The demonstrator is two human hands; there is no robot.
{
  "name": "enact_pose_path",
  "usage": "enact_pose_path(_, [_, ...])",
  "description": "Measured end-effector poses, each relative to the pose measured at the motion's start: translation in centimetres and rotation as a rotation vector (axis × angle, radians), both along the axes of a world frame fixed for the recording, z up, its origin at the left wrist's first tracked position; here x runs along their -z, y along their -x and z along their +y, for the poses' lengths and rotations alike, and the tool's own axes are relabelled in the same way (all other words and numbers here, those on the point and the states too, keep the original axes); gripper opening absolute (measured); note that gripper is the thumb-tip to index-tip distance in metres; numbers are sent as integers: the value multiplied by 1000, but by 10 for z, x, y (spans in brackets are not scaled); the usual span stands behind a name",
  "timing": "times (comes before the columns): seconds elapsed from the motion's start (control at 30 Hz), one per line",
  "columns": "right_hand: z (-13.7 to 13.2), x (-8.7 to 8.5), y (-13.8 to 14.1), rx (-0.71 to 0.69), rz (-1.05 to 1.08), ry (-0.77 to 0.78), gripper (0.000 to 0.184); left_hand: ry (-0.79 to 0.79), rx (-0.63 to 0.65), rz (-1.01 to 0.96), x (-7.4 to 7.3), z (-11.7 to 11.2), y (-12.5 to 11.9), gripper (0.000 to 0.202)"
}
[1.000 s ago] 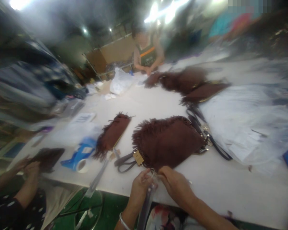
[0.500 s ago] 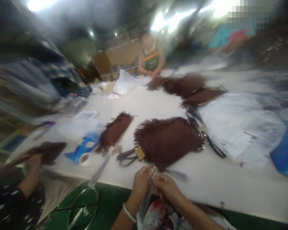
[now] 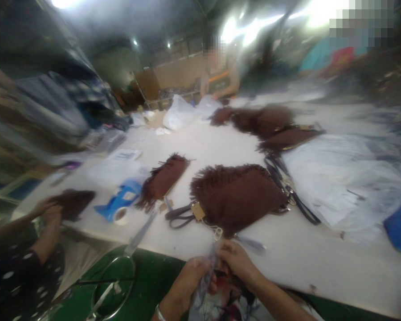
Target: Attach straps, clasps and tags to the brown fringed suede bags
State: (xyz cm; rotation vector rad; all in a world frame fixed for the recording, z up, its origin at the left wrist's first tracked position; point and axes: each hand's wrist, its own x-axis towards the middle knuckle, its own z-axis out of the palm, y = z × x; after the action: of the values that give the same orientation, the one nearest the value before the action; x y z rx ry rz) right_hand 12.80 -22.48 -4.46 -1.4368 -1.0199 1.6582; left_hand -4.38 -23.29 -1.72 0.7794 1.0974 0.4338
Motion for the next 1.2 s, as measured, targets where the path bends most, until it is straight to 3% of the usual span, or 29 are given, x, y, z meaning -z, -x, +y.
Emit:
enact_pose_path(0.1, [5,-16,-14,-45,-353,-188,16,-161,59,144,-1,2,1,40])
enact_pose_path(0.2, [16,-31,-28,-44,-673,-366,26,-363,149,345,-5,3,6,29])
enact_pose_path(0.37, [27,-33,-33,-170,-827,-351,38,-602,278,690,-9,6,15,21])
enact_pose_path(0.67, [28,-16,-39,-154,-608,-375,34,-609,362,784,-2,15,11,22])
enact_pose_path(0.93, [32,-19,-47,-141,-444,-352,28,-753,550,1023,-14,20,3,16])
enact_pose_path(1.2, [38,-24,-52,-177,-419,-321,26,-785,628,1149,-18,27,-11,16])
